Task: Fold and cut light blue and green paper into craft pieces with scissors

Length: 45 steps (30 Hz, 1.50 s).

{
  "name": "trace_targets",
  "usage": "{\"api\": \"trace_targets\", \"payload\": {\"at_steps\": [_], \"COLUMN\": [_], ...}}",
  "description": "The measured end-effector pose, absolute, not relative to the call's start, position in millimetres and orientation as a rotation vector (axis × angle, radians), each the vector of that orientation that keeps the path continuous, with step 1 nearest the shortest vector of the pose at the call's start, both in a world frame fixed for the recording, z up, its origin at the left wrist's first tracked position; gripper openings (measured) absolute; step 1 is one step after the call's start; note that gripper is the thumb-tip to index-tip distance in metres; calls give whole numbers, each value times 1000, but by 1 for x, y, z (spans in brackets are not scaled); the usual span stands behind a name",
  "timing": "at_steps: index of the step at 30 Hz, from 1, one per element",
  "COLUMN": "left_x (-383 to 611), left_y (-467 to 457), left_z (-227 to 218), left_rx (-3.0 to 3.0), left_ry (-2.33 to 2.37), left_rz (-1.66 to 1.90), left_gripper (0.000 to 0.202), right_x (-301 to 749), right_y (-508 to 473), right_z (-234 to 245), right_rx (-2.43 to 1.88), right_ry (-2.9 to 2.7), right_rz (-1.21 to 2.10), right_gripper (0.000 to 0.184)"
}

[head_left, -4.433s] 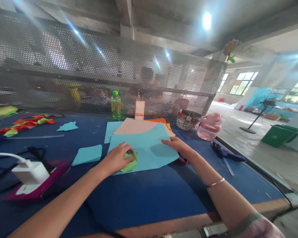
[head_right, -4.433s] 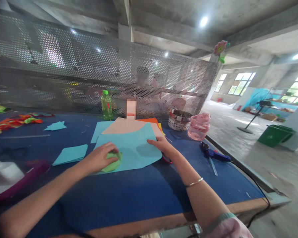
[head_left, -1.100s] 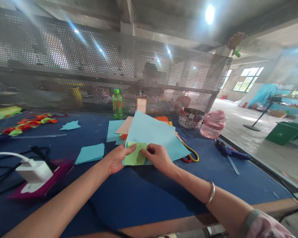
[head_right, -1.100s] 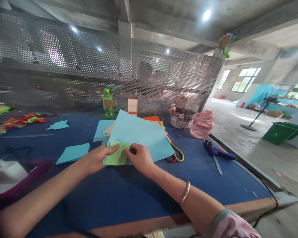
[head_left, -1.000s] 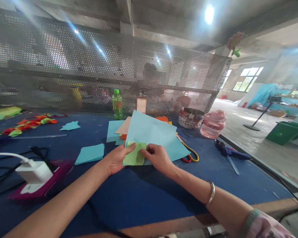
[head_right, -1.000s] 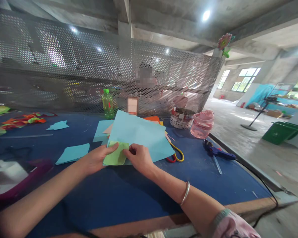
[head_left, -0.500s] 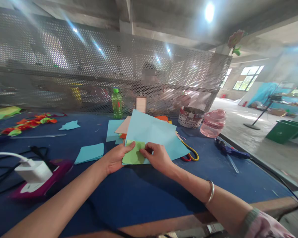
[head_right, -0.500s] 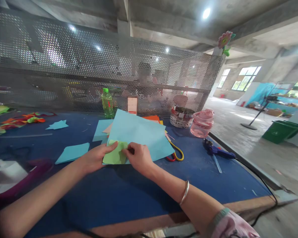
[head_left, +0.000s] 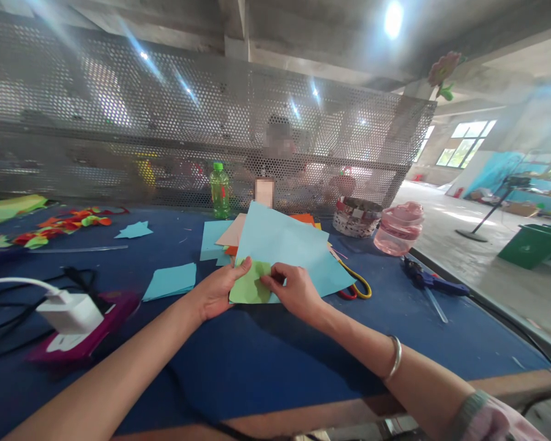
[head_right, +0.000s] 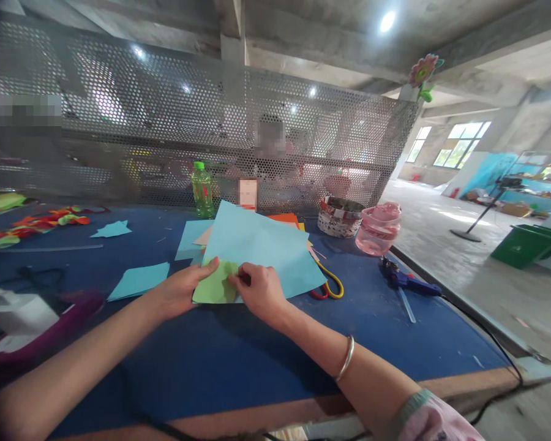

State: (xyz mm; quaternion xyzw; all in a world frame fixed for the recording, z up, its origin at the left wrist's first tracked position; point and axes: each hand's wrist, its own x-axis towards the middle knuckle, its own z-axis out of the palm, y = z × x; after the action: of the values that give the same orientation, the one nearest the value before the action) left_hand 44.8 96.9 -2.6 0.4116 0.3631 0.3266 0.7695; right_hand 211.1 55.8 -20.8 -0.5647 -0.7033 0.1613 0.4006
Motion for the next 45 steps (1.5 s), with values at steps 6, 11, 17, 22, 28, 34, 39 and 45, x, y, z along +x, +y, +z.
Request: {"api": "trace_targets", "payload": {"at_steps": [6, 11, 17, 22, 28, 34, 39, 45], "left_x": [45, 45, 43, 43, 43, 43, 43, 41], "left_y": [97, 96, 98, 97, 97, 99, 99, 99], "left_z": [-1, -1, -5, -2, -4, -5, -5, -7], "left_rx": [894, 905, 930, 925, 933, 926, 919, 907], "left_ry": [796, 778, 752, 758, 742, 725, 718, 708], "left_rz": [715, 710, 710, 706, 707, 707, 698, 688], "left_gripper": [32, 31, 35, 30, 31, 30, 33, 36], "right_x": [212, 212, 213, 213, 214, 214, 214, 214], "right_y": [56, 57, 58, 58, 59, 58, 58, 59], "right_z": [-20, -20, -20, -20, -20, -19, -20, -20], "right_rx": [-1426, -1414, -1417, -1406, -1402, -1402, -1399, -1396], "right_ry": [-1786, -1802, -1832, -1834, -1843, -1843, -1848, -1846], "right_rz": [386, 359, 329, 321, 322, 327, 326, 345], "right_gripper": [24, 23, 23, 22, 24, 24, 23, 23]}}
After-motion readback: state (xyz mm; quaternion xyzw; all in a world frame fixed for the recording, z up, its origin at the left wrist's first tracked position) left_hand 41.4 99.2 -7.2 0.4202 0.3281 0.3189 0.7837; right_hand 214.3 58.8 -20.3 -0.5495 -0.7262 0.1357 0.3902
